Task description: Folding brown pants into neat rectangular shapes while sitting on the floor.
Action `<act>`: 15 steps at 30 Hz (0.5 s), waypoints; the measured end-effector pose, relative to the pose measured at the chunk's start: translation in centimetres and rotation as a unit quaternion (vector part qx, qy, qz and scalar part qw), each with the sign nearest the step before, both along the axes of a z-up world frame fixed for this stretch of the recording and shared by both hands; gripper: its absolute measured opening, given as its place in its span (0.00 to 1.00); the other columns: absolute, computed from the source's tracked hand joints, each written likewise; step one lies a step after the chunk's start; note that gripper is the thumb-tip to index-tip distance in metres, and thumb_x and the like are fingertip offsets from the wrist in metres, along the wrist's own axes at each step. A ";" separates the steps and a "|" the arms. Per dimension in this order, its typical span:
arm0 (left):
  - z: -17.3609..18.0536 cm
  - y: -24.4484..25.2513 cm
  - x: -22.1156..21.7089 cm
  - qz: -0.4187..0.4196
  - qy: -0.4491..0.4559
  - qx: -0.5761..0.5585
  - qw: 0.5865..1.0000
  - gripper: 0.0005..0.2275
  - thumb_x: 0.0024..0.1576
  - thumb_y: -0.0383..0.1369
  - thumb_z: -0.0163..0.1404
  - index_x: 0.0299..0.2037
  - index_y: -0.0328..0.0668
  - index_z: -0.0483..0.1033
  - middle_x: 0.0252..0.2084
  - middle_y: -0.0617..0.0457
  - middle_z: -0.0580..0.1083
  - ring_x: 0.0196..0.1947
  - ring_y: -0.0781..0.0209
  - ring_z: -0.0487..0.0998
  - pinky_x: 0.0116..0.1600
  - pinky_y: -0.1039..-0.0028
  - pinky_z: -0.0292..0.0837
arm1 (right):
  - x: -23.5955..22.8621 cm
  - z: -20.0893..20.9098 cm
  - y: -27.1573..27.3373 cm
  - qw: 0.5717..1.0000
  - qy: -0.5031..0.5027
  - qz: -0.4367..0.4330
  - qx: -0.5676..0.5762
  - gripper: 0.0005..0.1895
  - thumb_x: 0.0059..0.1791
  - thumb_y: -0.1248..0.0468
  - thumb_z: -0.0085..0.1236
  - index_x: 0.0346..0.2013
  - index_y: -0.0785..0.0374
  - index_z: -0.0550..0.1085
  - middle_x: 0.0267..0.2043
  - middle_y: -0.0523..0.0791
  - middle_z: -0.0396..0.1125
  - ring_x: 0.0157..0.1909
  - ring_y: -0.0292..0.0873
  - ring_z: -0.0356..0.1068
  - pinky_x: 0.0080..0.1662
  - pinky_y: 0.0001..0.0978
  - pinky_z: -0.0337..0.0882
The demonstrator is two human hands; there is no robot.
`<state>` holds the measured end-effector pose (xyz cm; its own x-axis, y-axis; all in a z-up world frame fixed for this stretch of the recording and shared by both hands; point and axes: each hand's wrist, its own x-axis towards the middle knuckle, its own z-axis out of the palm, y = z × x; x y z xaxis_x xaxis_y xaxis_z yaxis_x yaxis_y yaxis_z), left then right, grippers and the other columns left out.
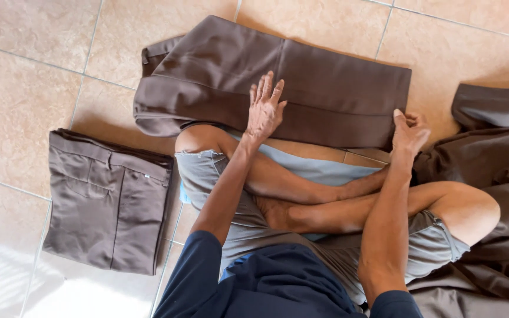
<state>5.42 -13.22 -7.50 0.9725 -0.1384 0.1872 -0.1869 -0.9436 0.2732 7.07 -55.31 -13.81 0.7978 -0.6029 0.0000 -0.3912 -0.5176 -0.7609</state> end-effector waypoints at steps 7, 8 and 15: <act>-2.4 -0.7 -1.9 0.155 0.147 -0.652 0.727 0.16 0.63 0.42 0.54 0.53 0.38 0.76 0.46 0.33 0.79 0.33 0.48 0.86 0.35 0.70 0.86 | -2.2 14.0 15.6 0.954 -0.170 0.244 -0.045 0.09 0.56 0.64 0.66 0.47 0.62 0.74 0.38 0.57 0.74 0.40 0.60 0.76 0.40 0.46 0.74; -2.9 -0.7 -1.2 0.153 0.161 -0.685 0.694 0.17 0.64 0.44 0.53 0.53 0.38 0.76 0.48 0.31 0.78 0.35 0.45 0.86 0.37 0.66 0.87 | -2.6 14.8 17.9 0.944 -0.158 0.288 0.004 0.09 0.57 0.64 0.63 0.50 0.62 0.74 0.41 0.57 0.74 0.42 0.59 0.76 0.42 0.45 0.75; -6.8 -0.5 -0.8 0.178 0.210 -0.605 0.747 0.19 0.59 0.46 0.58 0.49 0.39 0.78 0.40 0.40 0.81 0.36 0.52 0.86 0.37 0.72 0.87 | -3.7 6.4 16.9 0.944 -0.124 0.232 -0.198 0.12 0.60 0.60 0.53 0.51 0.66 0.73 0.41 0.54 0.71 0.44 0.57 0.74 0.45 0.47 0.77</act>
<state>4.66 -13.73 -14.35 0.9153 0.1662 -0.3670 0.3597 0.0730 0.9302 3.36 -38.41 -7.42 0.9221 -0.1027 0.3730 0.1112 -0.8530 -0.5099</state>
